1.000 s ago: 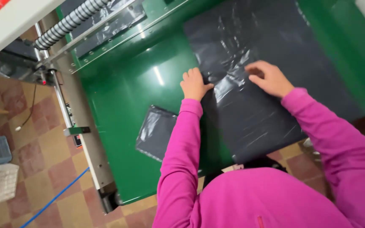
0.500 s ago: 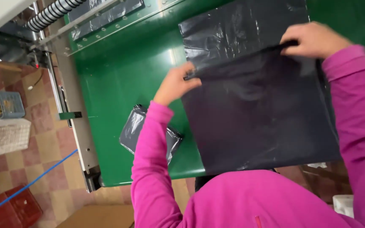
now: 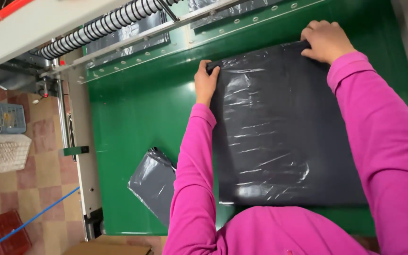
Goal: The recorder folds black plastic bags and places them into a storage crate.
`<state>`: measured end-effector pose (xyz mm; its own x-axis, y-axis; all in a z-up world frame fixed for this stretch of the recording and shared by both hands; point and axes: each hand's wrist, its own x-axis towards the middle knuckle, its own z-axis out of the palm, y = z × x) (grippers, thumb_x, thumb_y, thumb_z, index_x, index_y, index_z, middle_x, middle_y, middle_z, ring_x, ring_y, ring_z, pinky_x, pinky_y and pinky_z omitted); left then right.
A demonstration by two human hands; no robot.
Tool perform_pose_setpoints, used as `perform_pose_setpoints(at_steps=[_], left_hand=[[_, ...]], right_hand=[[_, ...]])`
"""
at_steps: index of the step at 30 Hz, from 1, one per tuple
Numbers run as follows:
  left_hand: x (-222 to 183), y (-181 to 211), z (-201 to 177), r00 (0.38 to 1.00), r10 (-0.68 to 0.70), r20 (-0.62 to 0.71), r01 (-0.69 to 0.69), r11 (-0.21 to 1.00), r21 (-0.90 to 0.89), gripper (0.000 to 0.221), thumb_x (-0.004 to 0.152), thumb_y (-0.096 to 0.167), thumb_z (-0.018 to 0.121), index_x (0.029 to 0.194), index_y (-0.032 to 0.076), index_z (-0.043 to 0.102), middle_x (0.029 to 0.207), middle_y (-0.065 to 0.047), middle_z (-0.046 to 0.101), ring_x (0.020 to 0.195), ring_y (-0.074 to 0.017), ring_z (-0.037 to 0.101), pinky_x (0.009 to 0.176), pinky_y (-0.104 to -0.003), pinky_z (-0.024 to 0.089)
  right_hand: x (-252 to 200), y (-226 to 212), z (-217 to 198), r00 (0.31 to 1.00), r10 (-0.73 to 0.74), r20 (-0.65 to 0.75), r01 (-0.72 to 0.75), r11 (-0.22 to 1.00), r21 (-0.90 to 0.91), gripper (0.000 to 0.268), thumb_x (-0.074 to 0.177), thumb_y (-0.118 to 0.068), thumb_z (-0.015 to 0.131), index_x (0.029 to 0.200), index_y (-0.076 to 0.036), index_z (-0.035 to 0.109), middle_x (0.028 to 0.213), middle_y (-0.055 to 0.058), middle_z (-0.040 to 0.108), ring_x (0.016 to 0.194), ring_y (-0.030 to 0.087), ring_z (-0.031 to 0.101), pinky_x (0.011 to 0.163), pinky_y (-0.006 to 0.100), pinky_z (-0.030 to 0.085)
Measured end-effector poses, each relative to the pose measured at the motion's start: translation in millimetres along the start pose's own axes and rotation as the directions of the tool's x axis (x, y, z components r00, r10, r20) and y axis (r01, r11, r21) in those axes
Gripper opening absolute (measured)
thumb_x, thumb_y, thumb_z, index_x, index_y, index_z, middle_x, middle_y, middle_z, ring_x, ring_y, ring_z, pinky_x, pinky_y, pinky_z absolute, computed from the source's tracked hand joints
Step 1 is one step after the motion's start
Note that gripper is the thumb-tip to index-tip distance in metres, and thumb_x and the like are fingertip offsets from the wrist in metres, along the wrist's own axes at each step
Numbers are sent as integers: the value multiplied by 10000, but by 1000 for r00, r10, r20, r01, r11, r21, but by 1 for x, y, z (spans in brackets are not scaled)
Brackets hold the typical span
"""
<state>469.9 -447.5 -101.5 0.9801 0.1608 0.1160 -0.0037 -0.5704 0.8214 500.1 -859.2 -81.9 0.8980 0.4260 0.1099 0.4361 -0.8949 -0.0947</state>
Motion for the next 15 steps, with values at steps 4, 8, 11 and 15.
perform_pose_setpoints(at_steps=[4, 8, 11, 15], left_hand=[[-51, 82, -19, 914, 341, -219, -234, 885, 402, 609, 804, 231, 796, 1269, -75, 549, 1163, -260, 632, 1015, -457, 573, 890, -490, 482], [-135, 104, -8, 967, 187, 173, -190, 982, -5, 611, 901, 372, 707, 1348, -6, 531, 1257, -188, 634, 1125, -373, 621, 1002, -462, 484], [-157, 71, -2, 837, -134, 530, 439, 743, -505, 807, 941, 621, 461, 1467, 9, 460, 1351, -142, 636, 1235, -295, 617, 1041, -418, 446], [-169, 50, -48, 554, -331, 764, 810, 4, -586, 1089, 847, 882, 174, 1493, 37, 404, 1353, -174, 631, 1279, -308, 567, 997, -456, 345]], right_hand=[[14, -8, 7, 994, 38, 106, -32, 998, -59, 468, 810, -374, 809, 1210, -147, 723, 1092, 51, 718, 1088, 284, 645, 973, 462, 453], [-1, -35, -19, 999, -15, 47, 22, 988, -155, 325, 813, -309, 795, 1089, -158, 715, 995, 27, 716, 1005, 260, 653, 937, 467, 434], [-52, -76, -74, 986, -71, -153, 50, 989, -140, 168, 882, -236, 770, 968, -146, 658, 966, 16, 668, 972, 231, 636, 934, 418, 434], [-195, -163, -151, 934, -45, -353, 76, 994, 74, 140, 919, -81, 778, 985, -112, 658, 1042, 3, 669, 1033, 206, 640, 965, 394, 450]])
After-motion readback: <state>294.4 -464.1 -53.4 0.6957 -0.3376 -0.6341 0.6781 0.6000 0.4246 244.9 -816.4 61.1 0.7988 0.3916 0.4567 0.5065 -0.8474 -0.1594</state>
